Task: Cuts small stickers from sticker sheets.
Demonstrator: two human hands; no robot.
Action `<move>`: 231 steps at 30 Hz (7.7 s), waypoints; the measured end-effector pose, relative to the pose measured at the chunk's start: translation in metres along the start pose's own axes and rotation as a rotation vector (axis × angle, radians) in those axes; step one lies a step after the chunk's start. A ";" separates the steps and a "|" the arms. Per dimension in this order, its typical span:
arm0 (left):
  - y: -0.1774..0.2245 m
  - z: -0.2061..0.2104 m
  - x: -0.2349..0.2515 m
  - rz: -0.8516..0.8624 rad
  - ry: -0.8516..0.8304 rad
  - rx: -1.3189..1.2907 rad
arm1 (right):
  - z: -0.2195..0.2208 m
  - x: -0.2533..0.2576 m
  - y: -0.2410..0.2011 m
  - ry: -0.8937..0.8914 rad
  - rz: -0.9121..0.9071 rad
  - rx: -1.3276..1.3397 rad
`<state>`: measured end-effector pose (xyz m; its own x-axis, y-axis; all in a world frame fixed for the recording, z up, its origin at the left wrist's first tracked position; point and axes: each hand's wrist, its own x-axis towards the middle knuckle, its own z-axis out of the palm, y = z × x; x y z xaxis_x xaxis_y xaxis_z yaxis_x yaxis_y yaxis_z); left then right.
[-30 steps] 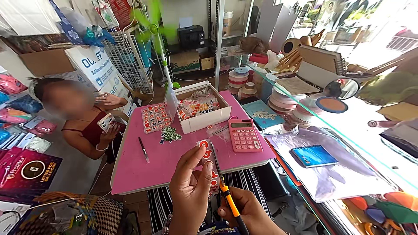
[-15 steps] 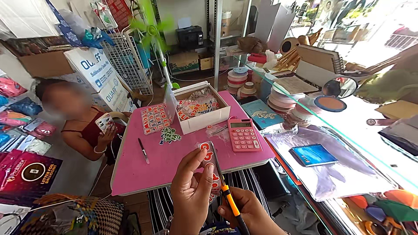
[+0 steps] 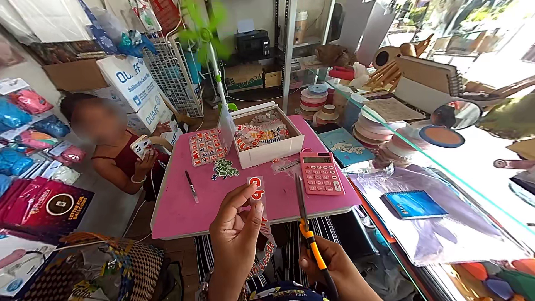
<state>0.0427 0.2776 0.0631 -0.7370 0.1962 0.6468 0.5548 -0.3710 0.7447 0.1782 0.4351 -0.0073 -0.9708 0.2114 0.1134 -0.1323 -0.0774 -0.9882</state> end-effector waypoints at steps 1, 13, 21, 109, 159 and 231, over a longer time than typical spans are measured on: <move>0.000 -0.004 0.002 -0.004 0.017 0.001 | -0.003 -0.002 0.004 0.002 0.023 -0.014; 0.003 0.018 -0.020 -0.332 -0.622 0.077 | 0.002 0.003 -0.009 0.278 -0.286 0.055; 0.005 0.021 -0.024 -0.384 -0.734 0.078 | 0.001 0.014 -0.025 0.340 -0.392 0.039; -0.014 -0.011 0.008 -0.043 -0.037 0.098 | 0.024 0.018 0.026 -0.216 0.020 -0.006; -0.012 -0.006 -0.011 -0.064 -0.169 -0.028 | 0.026 0.012 0.017 -0.125 0.029 -0.028; -0.007 -0.059 0.011 -0.252 -0.198 0.032 | 0.005 0.009 0.025 -0.341 0.323 -0.251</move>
<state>0.0077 0.2285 0.0548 -0.7652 0.4523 0.4582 0.3781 -0.2605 0.8884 0.1652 0.4298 -0.0299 -0.9696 -0.1166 -0.2152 0.1958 0.1581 -0.9678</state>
